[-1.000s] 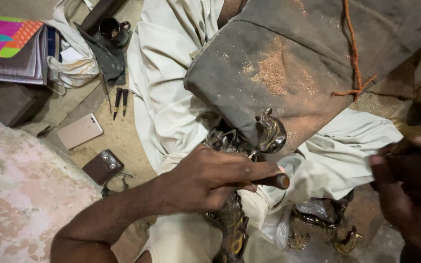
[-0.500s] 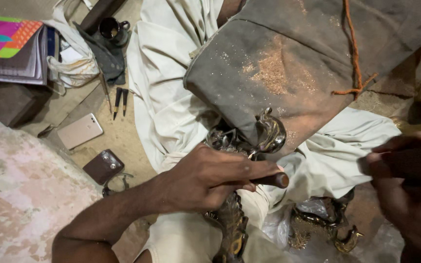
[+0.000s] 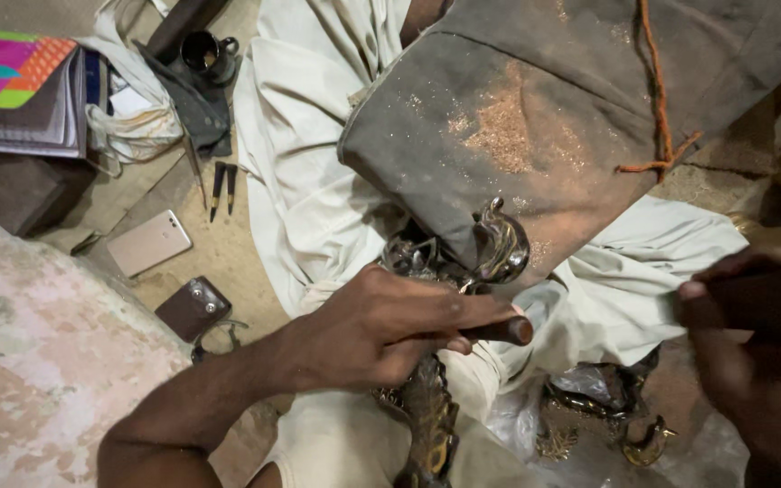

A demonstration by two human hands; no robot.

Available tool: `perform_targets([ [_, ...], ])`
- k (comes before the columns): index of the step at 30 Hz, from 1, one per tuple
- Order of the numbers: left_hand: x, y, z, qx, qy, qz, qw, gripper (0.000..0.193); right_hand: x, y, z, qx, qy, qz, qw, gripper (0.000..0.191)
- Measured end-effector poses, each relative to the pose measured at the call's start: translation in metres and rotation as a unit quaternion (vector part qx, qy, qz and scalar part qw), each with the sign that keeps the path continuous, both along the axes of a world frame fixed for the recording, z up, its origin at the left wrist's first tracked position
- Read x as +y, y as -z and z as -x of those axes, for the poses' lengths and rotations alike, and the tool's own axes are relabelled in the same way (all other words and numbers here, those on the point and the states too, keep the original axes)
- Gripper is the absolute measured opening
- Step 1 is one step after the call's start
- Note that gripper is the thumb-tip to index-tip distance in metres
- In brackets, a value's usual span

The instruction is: The person sits on the floor holding a brass animal figurine against a sandbag on their lap. They position a metal punch against the figurine's surface and strike it with a wooden mallet, repositioning the punch repeatedly to work the ornate detailing, and turn the figurine to reach different areas.

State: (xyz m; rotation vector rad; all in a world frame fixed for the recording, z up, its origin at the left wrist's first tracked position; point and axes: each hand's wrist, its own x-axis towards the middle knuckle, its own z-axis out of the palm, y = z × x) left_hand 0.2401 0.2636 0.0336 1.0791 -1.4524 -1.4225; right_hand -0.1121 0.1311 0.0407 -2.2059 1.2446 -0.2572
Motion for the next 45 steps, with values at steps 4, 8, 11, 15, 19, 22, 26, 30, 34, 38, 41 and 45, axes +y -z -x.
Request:
perform_targets([
  [4, -0.001, 0.003, 0.000, -0.027, 0.006, -0.013, 1.000, 0.048, -0.003, 0.001, -0.001, 0.082, -0.091, 0.141, 0.982, 0.054],
  [8, -0.002, 0.004, 0.002, -0.014, 0.001, 0.000, 1.000, 0.048, -0.008, 0.004, -0.003, 0.060, -0.111, 0.131, 0.983, 0.061],
  [11, -0.002, 0.005, 0.001, -0.009, 0.000, 0.005, 1.000, 0.048, -0.011, 0.004, -0.006, -0.028, -0.072, 0.085, 0.993, 0.072],
  [15, 0.002, 0.006, 0.000, -0.018, -0.008, -0.001, 1.000, 0.048, -0.010, 0.001, -0.011, 0.017, -0.078, 0.103, 0.991, 0.069],
  [19, 0.001, 0.011, 0.000, -0.002, -0.004, 0.006, 1.000, 0.049, -0.007, -0.005, -0.016, 0.085, -0.047, 0.090, 0.991, 0.049],
  [22, -0.002, 0.013, 0.000, -0.004, 0.004, -0.003, 1.000, 0.048, -0.007, -0.006, -0.020, 0.094, -0.011, 0.050, 0.994, 0.033],
  [26, -0.005, 0.014, -0.006, 0.000, 0.014, -0.008, 1.000, 0.047, -0.007, -0.006, -0.021, 0.000, -0.056, 0.081, 0.995, 0.061],
  [30, -0.002, 0.012, -0.007, 0.026, 0.006, 0.004, 1.000, 0.048, -0.007, -0.008, -0.020, -0.030, -0.021, 0.012, 0.999, 0.032],
  [34, 0.000, 0.014, -0.005, 0.028, -0.002, 0.004, 1.000, 0.050, -0.008, -0.012, -0.020, 0.103, -0.029, 0.045, 0.993, 0.041],
  [38, 0.000, 0.017, -0.004, -0.005, 0.012, -0.015, 1.000, 0.047, -0.010, -0.010, -0.025, 0.114, -0.069, 0.126, 0.983, 0.048],
  [41, -0.001, 0.020, -0.003, 0.042, -0.007, -0.015, 0.999, 0.043, -0.012, -0.002, -0.031, 0.132, -0.119, 0.202, 0.963, 0.061],
  [45, 0.001, 0.023, -0.004, 0.113, -0.052, -0.006, 0.992, 0.048, -0.015, 0.011, -0.029, 0.146, -0.130, 0.170, 0.966, 0.062],
])
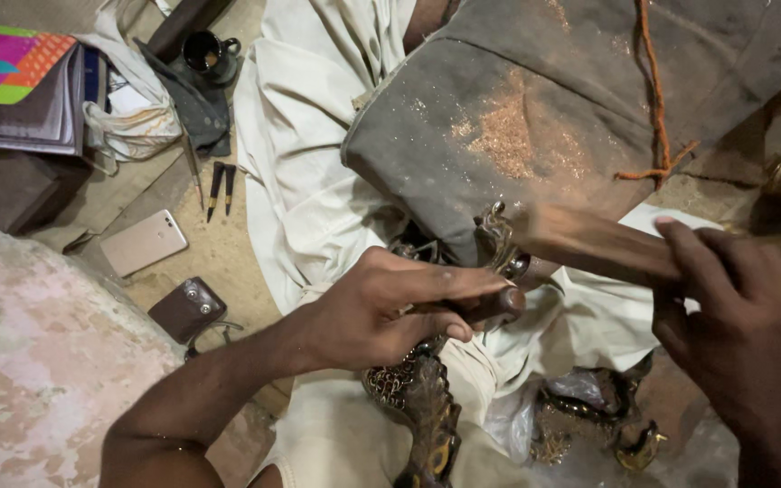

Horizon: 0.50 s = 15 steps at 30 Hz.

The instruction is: The person sits on the floor holding a brass animal figurine against a sandbag on their lap. They position a metal punch against the figurine's surface and strike it with a wooden mallet, repositioning the punch repeatedly to work the ornate detailing, and turn the figurine to reach different areas.

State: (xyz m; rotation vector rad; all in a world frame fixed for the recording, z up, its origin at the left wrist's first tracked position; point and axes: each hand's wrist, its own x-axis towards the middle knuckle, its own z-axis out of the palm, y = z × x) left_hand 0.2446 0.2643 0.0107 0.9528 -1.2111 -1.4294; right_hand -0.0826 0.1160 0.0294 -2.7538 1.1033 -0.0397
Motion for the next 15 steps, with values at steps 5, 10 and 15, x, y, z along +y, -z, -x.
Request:
perform_targets([
  [5, 0.001, 0.002, 0.001, -0.051, 0.010, -0.010, 0.999, 0.049, -0.007, 0.004, 0.022, -0.061, 0.258, -0.211, 0.941, 0.019],
  [10, 0.002, -0.001, 0.009, -0.056, 0.010, -0.016, 0.998, 0.049, -0.016, -0.008, 0.042, -0.041, 0.142, -0.238, 0.960, 0.012],
  [15, 0.003, -0.002, 0.005, -0.043, 0.008, -0.025, 0.999, 0.049, -0.014, -0.018, 0.029, -0.036, 0.036, -0.086, 0.995, 0.033],
])
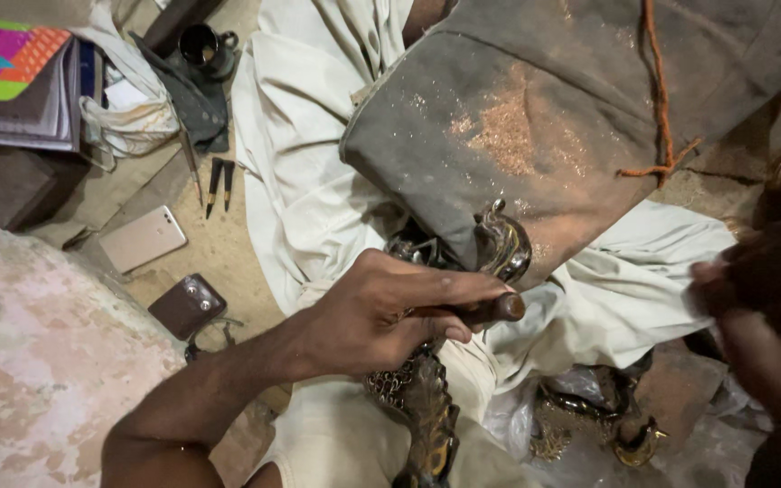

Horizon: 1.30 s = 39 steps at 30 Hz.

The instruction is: The person sits on the floor holding a brass animal figurine against a sandbag on their lap. They position a metal punch against the figurine's surface and strike it with a wooden mallet, repositioning the punch repeatedly to work the ornate detailing, and turn the figurine to reach different areas.

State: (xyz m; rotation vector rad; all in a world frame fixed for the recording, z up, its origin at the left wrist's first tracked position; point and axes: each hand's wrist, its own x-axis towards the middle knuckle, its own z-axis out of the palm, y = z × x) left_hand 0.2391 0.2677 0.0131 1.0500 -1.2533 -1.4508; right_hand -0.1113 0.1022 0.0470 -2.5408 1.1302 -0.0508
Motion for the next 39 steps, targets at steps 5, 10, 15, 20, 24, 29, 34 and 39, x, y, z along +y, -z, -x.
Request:
perform_targets([
  [5, -0.002, 0.002, -0.004, 0.012, -0.005, 0.008, 1.000, 0.044, 0.007, -0.003, -0.026, -0.170, 0.101, -0.128, 0.972, 0.052],
  [10, -0.001, -0.004, -0.001, -0.006, 0.004, -0.003, 1.000, 0.044, 0.011, -0.009, -0.031, -0.117, 0.037, -0.084, 0.989, 0.072],
  [15, -0.002, -0.005, -0.001, 0.020, -0.007, 0.000, 1.000, 0.042, 0.024, -0.004, -0.034, -0.135, 0.203, -0.108, 0.964, 0.074],
  [20, -0.001, -0.006, -0.001, 0.001, -0.008, -0.005, 1.000, 0.041, 0.027, -0.013, -0.031, -0.114, 0.063, -0.037, 0.991, 0.069],
  [24, -0.001, -0.008, 0.001, 0.010, -0.020, -0.012, 1.000, 0.043, 0.022, -0.020, -0.025, -0.038, 0.020, -0.024, 0.999, 0.041],
  [29, -0.002, -0.008, 0.002, 0.006, -0.009, -0.014, 1.000, 0.041, 0.019, -0.015, -0.024, -0.049, 0.039, 0.017, 0.998, 0.040],
  [34, 0.000, -0.006, -0.001, -0.022, -0.017, 0.001, 1.000, 0.042, 0.018, -0.012, -0.027, -0.040, -0.034, 0.034, 0.998, 0.062],
  [39, -0.002, -0.002, -0.010, 0.051, -0.046, -0.043, 0.997, 0.034, 0.011, -0.006, -0.039, -0.027, -0.031, 0.070, 0.997, 0.060],
])
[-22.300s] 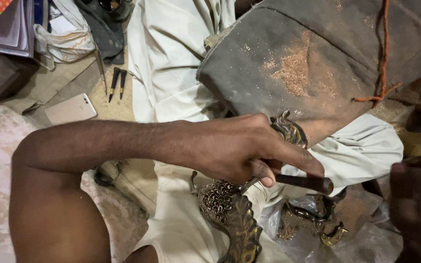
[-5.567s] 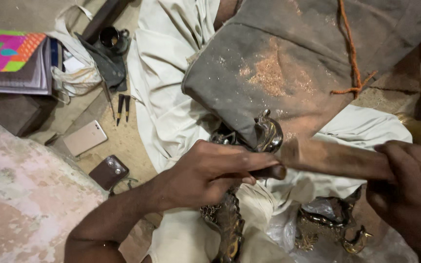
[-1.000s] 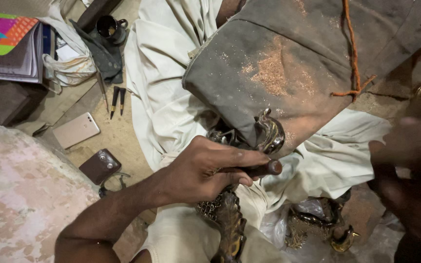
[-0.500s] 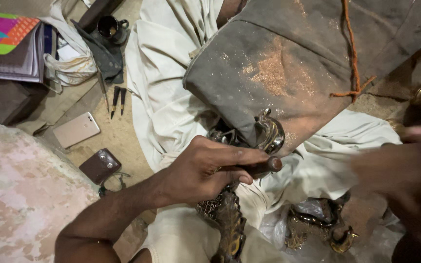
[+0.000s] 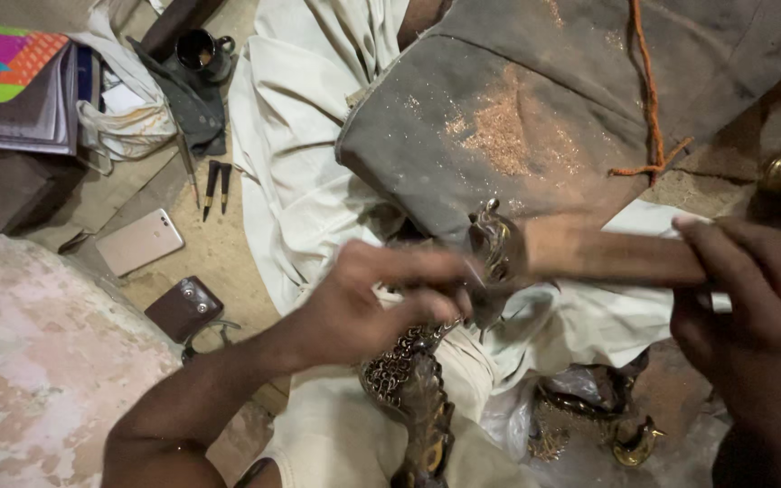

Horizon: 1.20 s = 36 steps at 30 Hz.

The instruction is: The person sits on the floor holding a brass animal figurine against a sandbag on their lap. They position a metal punch against the figurine's surface and strike it with a wooden mallet, repositioning the punch repeatedly to work the ornate detailing, and turn the figurine to reach different areas.

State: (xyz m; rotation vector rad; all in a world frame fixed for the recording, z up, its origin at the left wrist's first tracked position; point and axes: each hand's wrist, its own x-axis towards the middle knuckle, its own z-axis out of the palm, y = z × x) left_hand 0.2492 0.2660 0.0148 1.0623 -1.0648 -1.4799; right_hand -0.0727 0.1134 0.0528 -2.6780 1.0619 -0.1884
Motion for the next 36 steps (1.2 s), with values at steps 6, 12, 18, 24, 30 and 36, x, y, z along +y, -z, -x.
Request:
perform_targets([
  [6, 0.004, 0.008, -0.016, 0.058, -0.219, -0.042, 0.973, 0.044, -0.034, 0.031, -0.026, -0.058, 0.008, 0.012, 0.998, 0.058],
  [12, 0.005, -0.005, 0.000, -0.036, -0.090, -0.009, 0.995, 0.022, -0.062, 0.081, -0.046, 0.069, -0.028, 0.209, 0.975, 0.049],
  [18, 0.015, -0.026, 0.014, 0.010, 0.157, 0.192, 0.969, 0.027, -0.018, 0.090, -0.044, -0.138, 0.004, 0.124, 0.983, 0.027],
  [24, 0.016, -0.036, 0.037, -0.054, 0.093, 0.126, 0.986, 0.036, 0.073, 0.073, -0.024, -0.265, 0.062, -0.244, 0.931, 0.010],
  [30, 0.019, -0.040, 0.006, 0.230, -0.098, -0.054, 0.967, 0.038, 0.117, 0.098, -0.022, -0.291, 0.074, -0.399, 0.866, 0.015],
  [36, -0.001, -0.024, -0.022, 0.344, -0.093, -0.020, 0.934, 0.031, 0.133, 0.112, -0.021, -0.294, 0.094, -0.420, 0.853, 0.016],
])
